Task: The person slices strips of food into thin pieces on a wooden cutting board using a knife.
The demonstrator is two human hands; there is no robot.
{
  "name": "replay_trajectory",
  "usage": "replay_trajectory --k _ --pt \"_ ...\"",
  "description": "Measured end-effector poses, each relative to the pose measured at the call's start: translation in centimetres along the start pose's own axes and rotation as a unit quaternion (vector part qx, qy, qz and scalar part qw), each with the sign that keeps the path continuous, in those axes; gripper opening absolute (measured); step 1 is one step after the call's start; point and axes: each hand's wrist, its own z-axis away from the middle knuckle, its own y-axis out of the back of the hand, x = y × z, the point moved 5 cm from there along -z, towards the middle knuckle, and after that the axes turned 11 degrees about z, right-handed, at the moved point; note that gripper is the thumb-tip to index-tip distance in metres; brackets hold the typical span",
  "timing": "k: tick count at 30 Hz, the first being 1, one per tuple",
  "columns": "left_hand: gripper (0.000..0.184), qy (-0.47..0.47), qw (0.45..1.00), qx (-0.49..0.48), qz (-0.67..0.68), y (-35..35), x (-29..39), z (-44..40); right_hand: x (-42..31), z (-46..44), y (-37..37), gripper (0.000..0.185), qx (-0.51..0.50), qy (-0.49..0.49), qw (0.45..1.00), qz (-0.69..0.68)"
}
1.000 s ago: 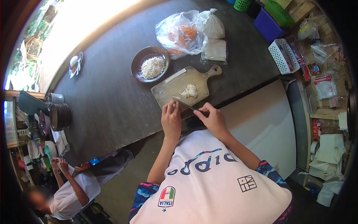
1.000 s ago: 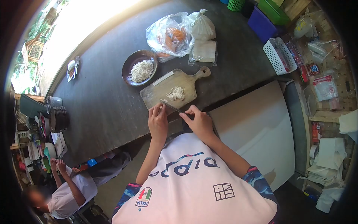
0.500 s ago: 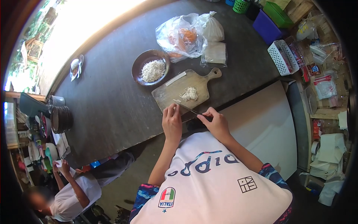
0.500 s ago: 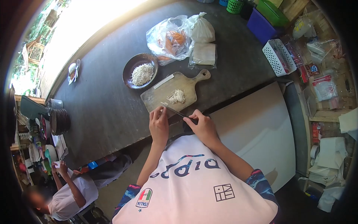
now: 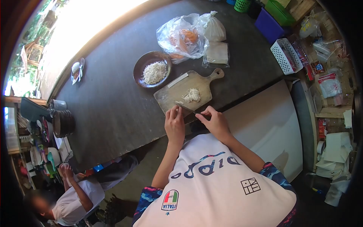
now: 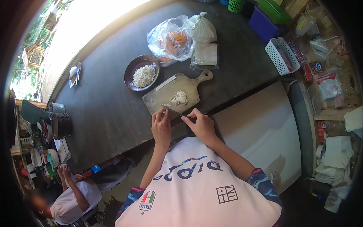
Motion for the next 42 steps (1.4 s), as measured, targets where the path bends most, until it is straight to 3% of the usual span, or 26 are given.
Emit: replay_trajectory --k 24,42 --pt "0.036 0.017 1.0 -0.015 0.007 0.1 -0.3 0.2 0.4 1.0 0.9 0.039 -0.002 -0.016 1.0 0.025" --pt "0.022 0.009 1.0 0.007 -0.009 0.3 0.2 0.0 -0.3 0.3 0.3 0.04 -0.006 -0.012 1.0 0.01"
